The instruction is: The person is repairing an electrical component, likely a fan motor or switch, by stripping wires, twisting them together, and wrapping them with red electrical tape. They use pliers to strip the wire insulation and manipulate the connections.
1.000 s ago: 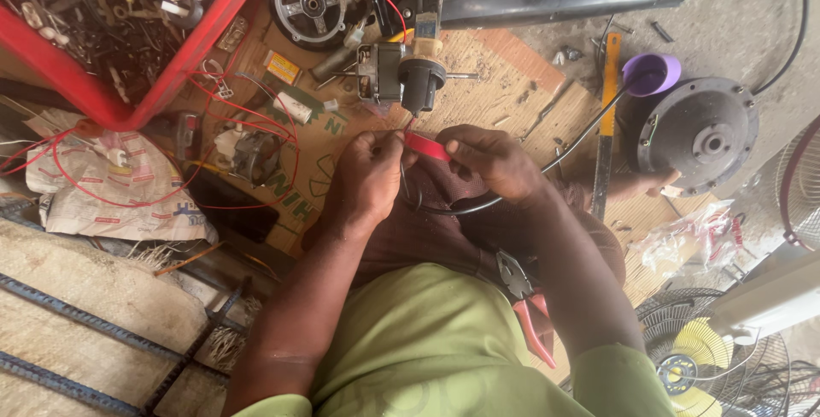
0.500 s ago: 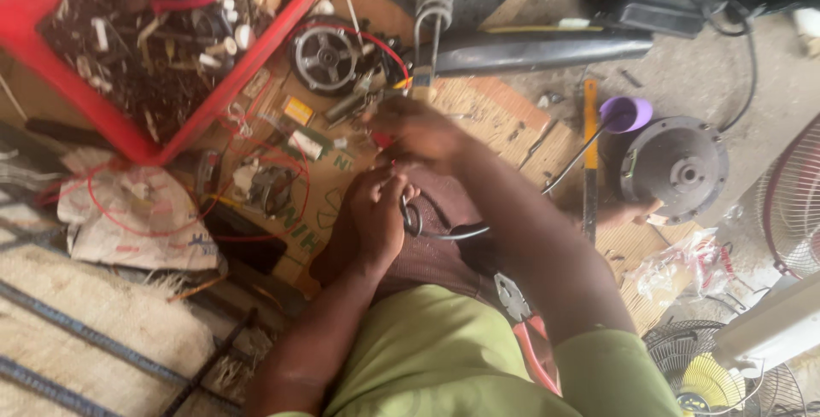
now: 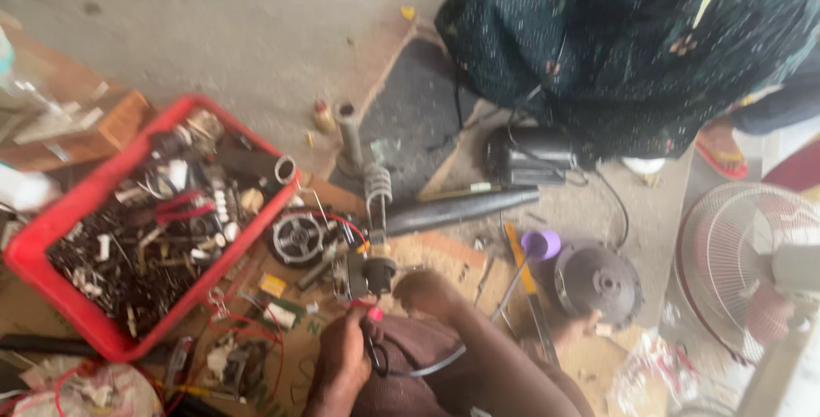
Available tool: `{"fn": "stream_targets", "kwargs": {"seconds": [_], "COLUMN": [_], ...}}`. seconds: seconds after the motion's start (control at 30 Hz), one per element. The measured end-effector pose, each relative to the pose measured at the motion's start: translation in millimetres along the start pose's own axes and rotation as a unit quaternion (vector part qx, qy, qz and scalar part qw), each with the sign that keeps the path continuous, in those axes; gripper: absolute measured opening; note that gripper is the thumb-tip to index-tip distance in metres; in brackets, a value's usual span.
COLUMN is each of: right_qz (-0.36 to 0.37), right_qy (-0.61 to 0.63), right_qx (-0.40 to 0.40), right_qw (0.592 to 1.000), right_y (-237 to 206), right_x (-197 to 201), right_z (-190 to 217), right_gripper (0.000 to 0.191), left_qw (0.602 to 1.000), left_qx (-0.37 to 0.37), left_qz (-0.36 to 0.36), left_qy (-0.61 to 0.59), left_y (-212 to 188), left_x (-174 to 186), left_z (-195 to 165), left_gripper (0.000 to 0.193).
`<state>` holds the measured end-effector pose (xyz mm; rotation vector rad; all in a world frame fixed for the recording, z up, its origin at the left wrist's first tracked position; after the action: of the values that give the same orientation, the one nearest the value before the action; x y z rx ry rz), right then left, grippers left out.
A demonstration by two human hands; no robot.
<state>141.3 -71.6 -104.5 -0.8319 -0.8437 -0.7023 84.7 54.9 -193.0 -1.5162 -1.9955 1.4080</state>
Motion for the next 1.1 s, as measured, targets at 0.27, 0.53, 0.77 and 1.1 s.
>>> {"fn": "stream_targets", "kwargs": {"seconds": [0.27, 0.53, 0.77, 1.1], "right_qz": [-0.162, -0.084, -0.095, -0.056], "right_qy": [0.446, 0.485, 0.432, 0.663], "right_qx": [-0.021, -0.14, -0.1, -0.115], "right_qw": [0.88, 0.859, 0.891, 0.738], "right_y": [-23.9, -28.2, -34.2, -14.1], "right_x": [-24.4, -57.0, -44.7, -38.2], "right_z": [-0.8, -18.3, -11.4, -16.4], "right_gripper": [0.029, 0.03, 0.027, 0.043], "left_qw": [0.996, 0.951, 0.954, 0.975], "left_qx": [0.027, -0.13, -0.151, -0.102], "left_qz": [0.085, -0.017, -0.012, 0.055], "left_qy": [-0.013, 0.278, 0.258, 0.191], "left_y": [16.3, 5.7, 3.0, -2.8], "left_x": [-18.8, -5.9, -2.2, 1.2], "left_z": [-1.5, -29.6, -26.7, -14.7], "left_gripper": [0.021, 0.024, 0.019, 0.017]}}
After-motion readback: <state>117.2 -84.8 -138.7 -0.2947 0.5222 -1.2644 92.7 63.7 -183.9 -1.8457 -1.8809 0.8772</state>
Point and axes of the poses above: each hand's wrist, its own y-axis towards the middle knuckle, its own x-axis out of the back of the hand, z = x × y, the point moved 10 cm from there along y, towards the middle knuckle, and after that the axes turned 1 degree about x, right-handed, at the moved point
